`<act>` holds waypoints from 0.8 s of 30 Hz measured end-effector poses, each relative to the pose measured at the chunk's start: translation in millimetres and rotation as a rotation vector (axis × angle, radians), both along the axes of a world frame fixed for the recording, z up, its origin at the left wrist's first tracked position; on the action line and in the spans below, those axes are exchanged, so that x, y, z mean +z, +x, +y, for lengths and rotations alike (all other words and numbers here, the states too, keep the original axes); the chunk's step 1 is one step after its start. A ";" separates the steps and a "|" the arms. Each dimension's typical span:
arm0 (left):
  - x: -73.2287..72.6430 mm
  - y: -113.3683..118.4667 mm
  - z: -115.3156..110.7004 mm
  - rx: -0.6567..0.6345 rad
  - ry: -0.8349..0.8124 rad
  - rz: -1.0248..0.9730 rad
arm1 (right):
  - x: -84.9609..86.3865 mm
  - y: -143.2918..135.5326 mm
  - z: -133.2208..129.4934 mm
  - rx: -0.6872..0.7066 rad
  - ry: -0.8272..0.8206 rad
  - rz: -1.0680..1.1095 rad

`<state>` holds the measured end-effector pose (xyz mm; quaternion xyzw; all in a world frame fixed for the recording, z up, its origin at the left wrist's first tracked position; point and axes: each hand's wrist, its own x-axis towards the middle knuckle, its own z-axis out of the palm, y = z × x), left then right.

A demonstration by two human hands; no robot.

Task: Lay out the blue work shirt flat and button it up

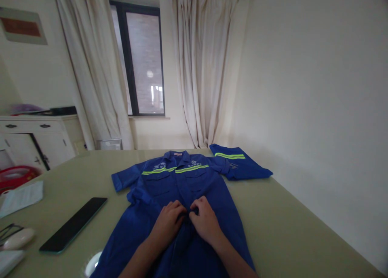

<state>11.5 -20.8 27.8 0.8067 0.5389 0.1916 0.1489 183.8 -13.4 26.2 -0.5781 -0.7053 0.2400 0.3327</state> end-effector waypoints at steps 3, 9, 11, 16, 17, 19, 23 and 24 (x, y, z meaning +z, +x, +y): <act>-6.7 -0.3 1.2 0.033 0.000 0.043 | -5.0 0.4 7.4 -0.024 0.048 0.155; -18.5 -4.0 6.5 0.192 -0.024 0.035 | -11.8 -2.7 19.1 0.034 -0.185 0.512; -13.3 -5.0 6.2 0.198 -0.045 0.035 | -12.6 -4.2 19.7 0.037 -0.284 0.608; 1.1 -3.7 2.6 0.242 -0.057 0.049 | -8.8 -5.9 17.2 0.037 -0.337 0.678; 1.3 -3.1 2.0 0.257 -0.047 0.053 | -7.9 -6.0 17.0 0.040 -0.332 0.684; -1.3 -2.2 1.5 0.282 -0.024 0.060 | -7.2 -6.1 17.3 0.060 -0.307 0.694; -9.6 -4.1 3.6 0.272 0.016 0.041 | -8.7 -6.1 17.9 0.095 -0.230 0.694; -10.5 -5.2 4.4 0.265 0.018 0.034 | -8.7 -6.0 17.4 0.097 -0.210 0.694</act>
